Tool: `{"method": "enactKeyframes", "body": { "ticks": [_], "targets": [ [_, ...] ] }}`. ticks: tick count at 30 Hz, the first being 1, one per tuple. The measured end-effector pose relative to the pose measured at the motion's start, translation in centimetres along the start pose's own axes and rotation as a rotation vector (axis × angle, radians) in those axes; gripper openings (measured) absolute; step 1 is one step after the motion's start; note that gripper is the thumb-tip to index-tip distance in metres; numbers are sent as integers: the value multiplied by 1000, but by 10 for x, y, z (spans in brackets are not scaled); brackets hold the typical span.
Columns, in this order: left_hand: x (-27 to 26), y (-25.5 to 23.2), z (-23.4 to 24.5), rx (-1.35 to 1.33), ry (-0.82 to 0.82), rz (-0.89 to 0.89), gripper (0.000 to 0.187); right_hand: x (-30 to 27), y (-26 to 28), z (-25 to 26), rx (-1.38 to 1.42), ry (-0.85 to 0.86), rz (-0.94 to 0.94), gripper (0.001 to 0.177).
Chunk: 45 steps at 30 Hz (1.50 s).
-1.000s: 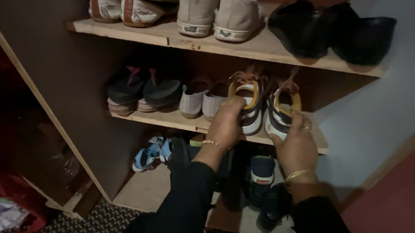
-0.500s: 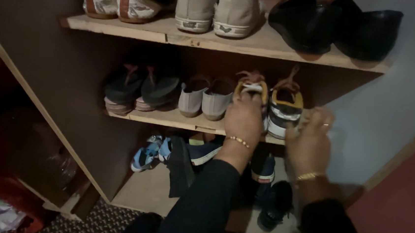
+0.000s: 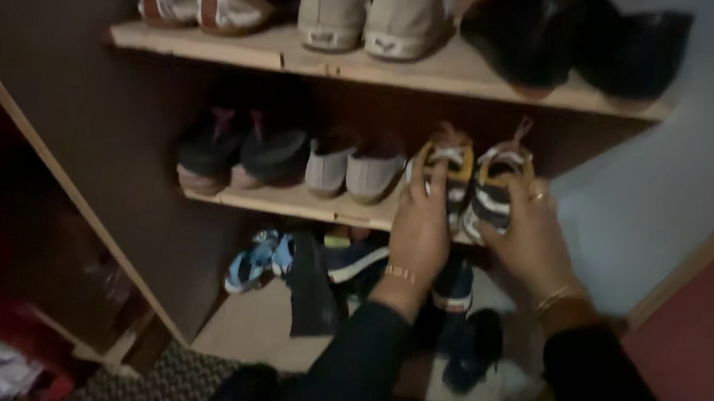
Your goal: The person removes laces from a pair of white sneakers and a pair of black dress shoes, then re-laces each shoe. The person also uses a brush to clean the black dress shoes after re-lacing.
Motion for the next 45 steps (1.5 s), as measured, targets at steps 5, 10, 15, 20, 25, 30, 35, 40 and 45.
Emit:
{"method": "enactKeyframes", "body": {
  "ticks": [5, 10, 15, 20, 25, 30, 35, 40, 45],
  "targets": [
    [11, 7, -20, -63, 19, 117, 96, 8, -21, -7, 5, -11, -117, 81],
    [8, 9, -22, 4, 39, 90, 94, 9, -35, -24, 71, 10, -69, 80],
    [37, 45, 14, 292, -2, 82, 72, 15, -41, -29, 147, -41, -7, 82],
    [65, 107, 20, 481, 186, 190, 68, 12, -47, -32, 83, 56, -131, 83],
    [58, 111, -18, 384, 47, 50, 26, 22, -40, -27, 77, 118, -140, 81],
    [37, 126, -24, 123, 50, 18, 24, 14, -45, -36, 75, 87, -158, 81],
    [47, 144, 3, -1, 57, -26, 35, 15, -47, -43, 84, 80, -171, 83],
    [49, 139, 14, -99, 135, 60, 40, 18, -46, -39, 109, 63, -150, 81],
    [32, 113, 35, 107, -79, 54, 72, 9, -26, -31, 143, -53, -35, 86]
  ]
}}
Point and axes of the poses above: each hand's wrist, its own x-axis towards the middle knuckle, its own z-axis out of the back of the hand, y = z × x, the point moved 2 cm from there along x, towards the middle knuckle, and after that the axes turned 4 degrees about -y, right-handed, at the moved point
